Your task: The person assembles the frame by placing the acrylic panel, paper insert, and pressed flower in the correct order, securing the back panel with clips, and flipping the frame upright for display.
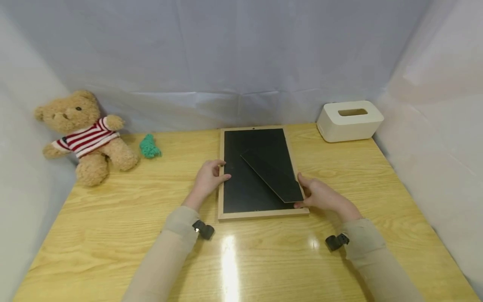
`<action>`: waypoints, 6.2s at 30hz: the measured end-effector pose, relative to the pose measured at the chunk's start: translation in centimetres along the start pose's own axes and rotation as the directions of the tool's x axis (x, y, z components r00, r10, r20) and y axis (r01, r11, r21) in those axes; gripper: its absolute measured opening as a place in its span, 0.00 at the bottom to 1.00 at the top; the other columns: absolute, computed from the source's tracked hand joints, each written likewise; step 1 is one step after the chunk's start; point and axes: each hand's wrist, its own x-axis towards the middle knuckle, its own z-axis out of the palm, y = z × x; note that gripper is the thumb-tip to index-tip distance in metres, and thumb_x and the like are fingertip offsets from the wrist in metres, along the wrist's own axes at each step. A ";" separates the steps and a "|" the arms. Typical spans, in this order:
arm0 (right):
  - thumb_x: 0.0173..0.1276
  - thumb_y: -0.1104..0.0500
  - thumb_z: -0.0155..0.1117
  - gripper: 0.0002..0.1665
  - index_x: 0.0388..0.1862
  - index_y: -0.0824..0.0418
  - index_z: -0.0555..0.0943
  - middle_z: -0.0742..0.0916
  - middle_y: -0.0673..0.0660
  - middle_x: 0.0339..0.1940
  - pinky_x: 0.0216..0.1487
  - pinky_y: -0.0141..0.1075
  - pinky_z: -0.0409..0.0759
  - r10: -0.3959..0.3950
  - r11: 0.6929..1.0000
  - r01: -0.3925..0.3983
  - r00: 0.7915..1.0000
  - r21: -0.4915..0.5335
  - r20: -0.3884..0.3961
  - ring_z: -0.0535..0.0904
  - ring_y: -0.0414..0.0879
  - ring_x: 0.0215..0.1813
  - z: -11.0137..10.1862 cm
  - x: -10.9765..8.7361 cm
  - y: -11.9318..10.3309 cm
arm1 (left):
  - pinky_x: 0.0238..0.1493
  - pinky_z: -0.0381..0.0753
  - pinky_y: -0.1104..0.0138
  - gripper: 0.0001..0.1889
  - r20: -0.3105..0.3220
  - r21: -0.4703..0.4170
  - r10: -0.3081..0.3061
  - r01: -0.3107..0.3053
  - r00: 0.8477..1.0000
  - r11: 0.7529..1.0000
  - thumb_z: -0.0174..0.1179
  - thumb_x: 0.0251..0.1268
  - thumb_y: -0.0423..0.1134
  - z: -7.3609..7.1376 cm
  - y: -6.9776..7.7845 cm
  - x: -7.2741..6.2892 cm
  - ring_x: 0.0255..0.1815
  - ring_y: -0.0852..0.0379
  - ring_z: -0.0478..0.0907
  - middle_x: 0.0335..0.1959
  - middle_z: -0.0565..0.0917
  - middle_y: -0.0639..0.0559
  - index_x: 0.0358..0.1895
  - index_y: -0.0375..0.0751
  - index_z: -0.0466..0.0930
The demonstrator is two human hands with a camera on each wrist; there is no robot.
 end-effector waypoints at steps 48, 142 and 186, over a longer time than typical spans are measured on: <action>0.74 0.57 0.53 0.19 0.58 0.66 0.74 0.82 0.66 0.48 0.48 0.51 0.77 0.086 0.994 -0.102 0.926 -0.025 -0.368 0.78 0.59 0.48 -4.6 9.9 3.1 | 0.51 0.75 0.56 0.34 -0.069 -0.253 -0.073 0.053 0.995 0.966 0.69 0.56 0.39 1.6 -1.4 -5.4 0.47 0.47 0.73 0.53 0.75 0.41 0.66 0.35 0.67; 0.67 0.46 0.63 0.23 0.55 0.58 0.80 0.79 0.53 0.50 0.47 0.45 0.75 -0.317 0.919 0.296 0.948 -0.260 -0.039 0.74 0.50 0.48 -3.3 2.4 -3.6 | 0.56 0.75 0.57 0.33 -0.056 -0.264 -0.095 0.077 0.994 0.961 0.67 0.60 0.40 0.9 -1.4 -5.4 0.52 0.45 0.74 0.60 0.72 0.42 0.68 0.36 0.66; 0.56 0.52 0.68 0.54 0.73 0.74 0.52 0.70 0.79 0.62 0.63 0.60 0.64 0.154 0.988 -0.139 0.930 0.067 -0.335 0.65 0.70 0.63 4.3 -2.2 -2.0 | 0.56 0.75 0.57 0.33 -0.029 -0.244 -0.096 0.086 0.995 0.966 0.66 0.61 0.41 1.2 -1.3 -5.3 0.52 0.45 0.74 0.60 0.72 0.41 0.68 0.36 0.66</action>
